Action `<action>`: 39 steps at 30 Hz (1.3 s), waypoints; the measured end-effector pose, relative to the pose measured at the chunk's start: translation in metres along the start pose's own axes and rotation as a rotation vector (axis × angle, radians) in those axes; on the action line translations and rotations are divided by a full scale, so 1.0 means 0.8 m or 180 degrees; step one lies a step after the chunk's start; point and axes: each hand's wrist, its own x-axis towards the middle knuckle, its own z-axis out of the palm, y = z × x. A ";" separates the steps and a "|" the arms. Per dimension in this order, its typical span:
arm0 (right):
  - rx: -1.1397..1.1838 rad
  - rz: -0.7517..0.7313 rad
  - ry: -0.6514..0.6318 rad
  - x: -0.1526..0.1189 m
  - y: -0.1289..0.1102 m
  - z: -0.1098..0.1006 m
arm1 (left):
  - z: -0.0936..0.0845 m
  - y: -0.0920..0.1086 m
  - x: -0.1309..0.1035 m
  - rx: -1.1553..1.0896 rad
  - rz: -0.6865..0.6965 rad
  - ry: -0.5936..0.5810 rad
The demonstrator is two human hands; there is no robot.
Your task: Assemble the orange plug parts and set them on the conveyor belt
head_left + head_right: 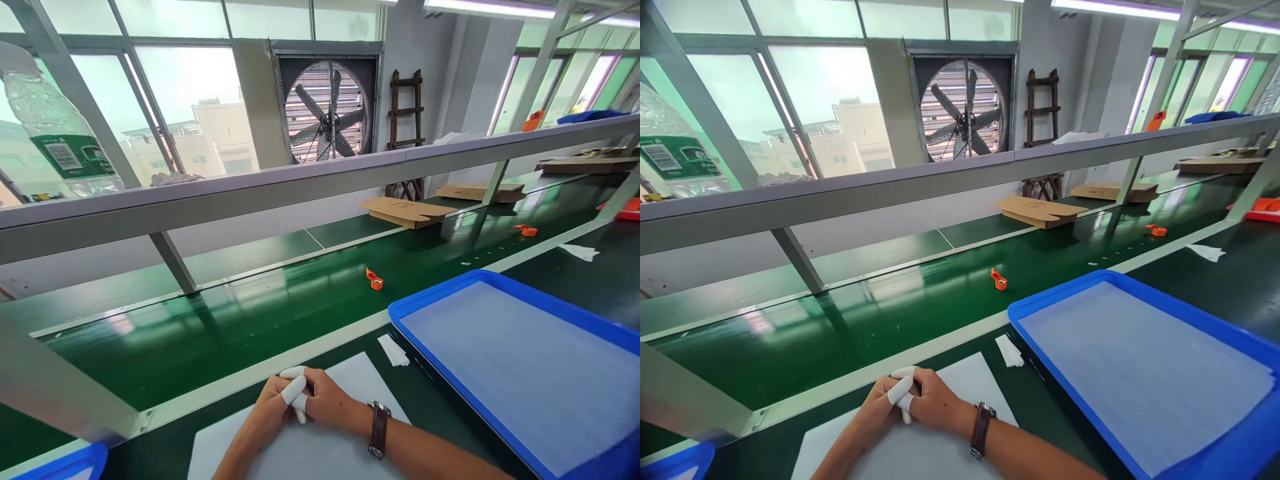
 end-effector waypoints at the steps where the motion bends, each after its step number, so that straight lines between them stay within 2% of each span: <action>1: -0.0040 -0.0018 0.0020 0.000 0.000 0.000 | -0.001 0.000 0.001 -0.0040 0.0004 -0.0027; 5: -0.0386 -0.0143 0.0062 0.002 -0.001 0.001 | -0.002 0.002 0.001 -0.0182 0.0011 -0.0062; 7: -0.0756 -0.0220 0.0336 0.007 0.000 -0.005 | -0.001 0.006 -0.001 -0.0255 0.0047 -0.0029; 9: -0.1094 -0.0307 0.0798 0.018 -0.001 -0.023 | 0.001 0.010 -0.004 -0.0281 0.0109 0.0010; 11: -0.1356 -0.0341 0.1260 0.035 -0.004 -0.055 | 0.003 0.015 -0.007 -0.0185 0.0120 0.0021; 14: -0.1885 -0.0236 0.1977 0.066 -0.014 -0.124 | 0.005 0.022 -0.011 0.0148 0.0087 0.0009; 18: -0.2382 0.0284 0.2819 0.094 -0.028 -0.213 | 0.004 0.027 -0.011 0.0142 -0.0011 -0.0089; 21: -0.2508 0.0679 0.3015 0.099 -0.028 -0.252 | 0.000 0.026 -0.008 -0.0134 -0.0111 -0.0147; 23: -0.2520 0.0817 0.2946 0.099 -0.025 -0.260 | -0.003 0.024 -0.005 -0.0346 -0.0094 -0.0129; 25: -0.2526 0.0794 0.2781 0.098 -0.020 -0.254 | -0.005 0.023 -0.004 -0.0515 -0.0049 -0.0084; 28: -0.2535 0.0494 0.2398 0.095 -0.016 -0.222 | -0.003 0.022 -0.002 -0.0576 0.0001 0.0022; 31: -0.2517 0.0030 0.1898 0.082 -0.015 -0.167 | 0.001 0.020 -0.001 -0.0542 0.0067 0.0151; 35: -0.2452 -0.0517 0.1331 0.043 -0.015 -0.083 | 0.009 0.018 -0.002 -0.0491 0.0181 0.0307; 39: -0.2290 -0.0847 0.0927 0.003 -0.020 -0.027 | 0.017 0.024 -0.006 -0.0404 0.0290 0.0388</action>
